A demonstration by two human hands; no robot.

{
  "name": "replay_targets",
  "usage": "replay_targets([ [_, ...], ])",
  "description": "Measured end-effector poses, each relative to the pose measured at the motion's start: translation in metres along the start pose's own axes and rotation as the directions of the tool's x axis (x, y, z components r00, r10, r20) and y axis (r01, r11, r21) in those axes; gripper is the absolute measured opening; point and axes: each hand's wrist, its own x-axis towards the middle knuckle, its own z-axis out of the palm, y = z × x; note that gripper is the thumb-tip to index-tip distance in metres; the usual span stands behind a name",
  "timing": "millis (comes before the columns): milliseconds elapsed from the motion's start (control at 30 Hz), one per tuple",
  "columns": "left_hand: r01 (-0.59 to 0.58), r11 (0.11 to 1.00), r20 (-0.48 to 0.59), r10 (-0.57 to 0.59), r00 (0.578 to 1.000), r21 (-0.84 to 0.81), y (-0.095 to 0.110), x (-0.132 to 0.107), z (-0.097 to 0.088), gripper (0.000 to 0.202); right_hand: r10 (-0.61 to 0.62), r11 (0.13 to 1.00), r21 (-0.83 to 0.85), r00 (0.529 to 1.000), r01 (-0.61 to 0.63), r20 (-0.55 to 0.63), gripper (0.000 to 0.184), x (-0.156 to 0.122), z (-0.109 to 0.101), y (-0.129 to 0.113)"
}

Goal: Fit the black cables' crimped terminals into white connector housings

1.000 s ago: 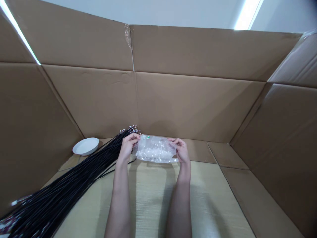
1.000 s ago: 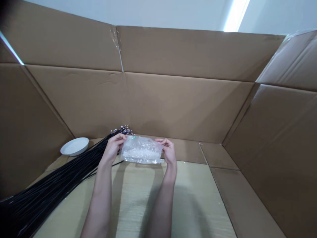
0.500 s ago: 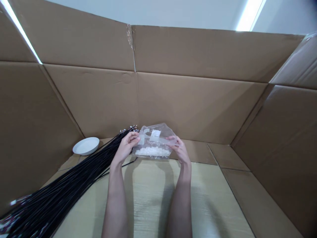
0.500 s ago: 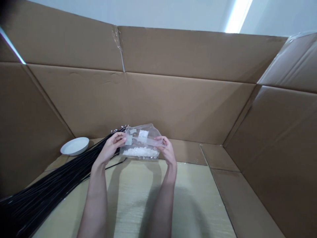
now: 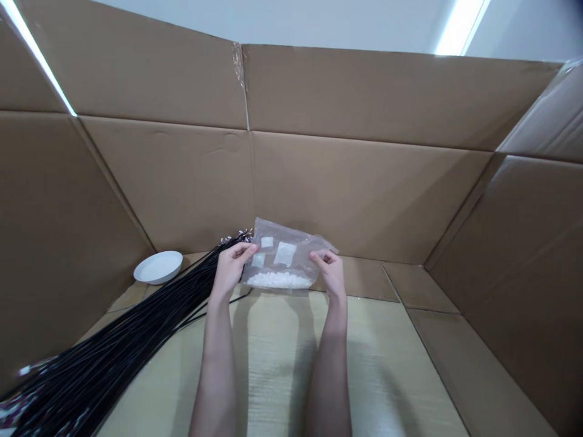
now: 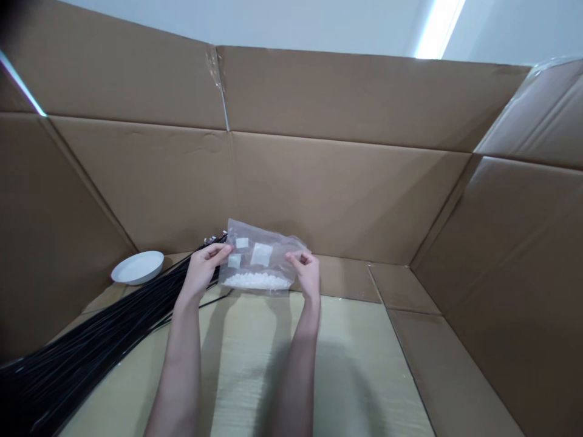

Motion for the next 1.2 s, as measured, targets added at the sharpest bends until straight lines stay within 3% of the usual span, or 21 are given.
replay_targets([
  [267, 0.027, 0.998, -0.09, -0.032, 0.995, -0.058, -0.012, 0.005, 0.002, 0.051, 0.0, 1.0, -0.018, 0.995, -0.002, -0.1, 0.048, 0.004, 0.006, 0.009],
  [533, 0.06, 0.995, 0.03, -0.058, 0.998, -0.079, 0.006, -0.003, 0.0, 0.07, 0.008, 0.999, 0.045, 0.996, -0.004, -0.089, 0.051, 0.003, 0.0, -0.001],
  [667, 0.033, 0.996, 0.03, -0.03, 0.999, -0.082, 0.011, -0.004, 0.003, 0.074, 0.02, 0.997, 0.075, 0.999, -0.017, -0.035, 0.047, 0.001, -0.001, -0.008],
  [867, -0.032, 0.993, -0.052, 0.026, 0.998, -0.11, 0.003, 0.002, 0.011, 0.065, 0.037, 0.989, 0.145, 0.999, -0.035, -0.011, 0.046, -0.001, 0.002, -0.014],
  [1067, -0.045, 0.989, -0.118, 0.029, 0.993, -0.141, -0.004, 0.005, 0.015, 0.054, 0.031, 0.985, 0.173, 0.994, -0.013, -0.104, 0.035, 0.002, 0.0, -0.007],
  [1200, -0.032, 0.988, -0.162, 0.006, 0.987, -0.154, -0.008, 0.007, 0.017, 0.047, 0.052, 0.983, 0.182, 0.985, -0.021, -0.164, 0.037, 0.003, 0.001, 0.0],
])
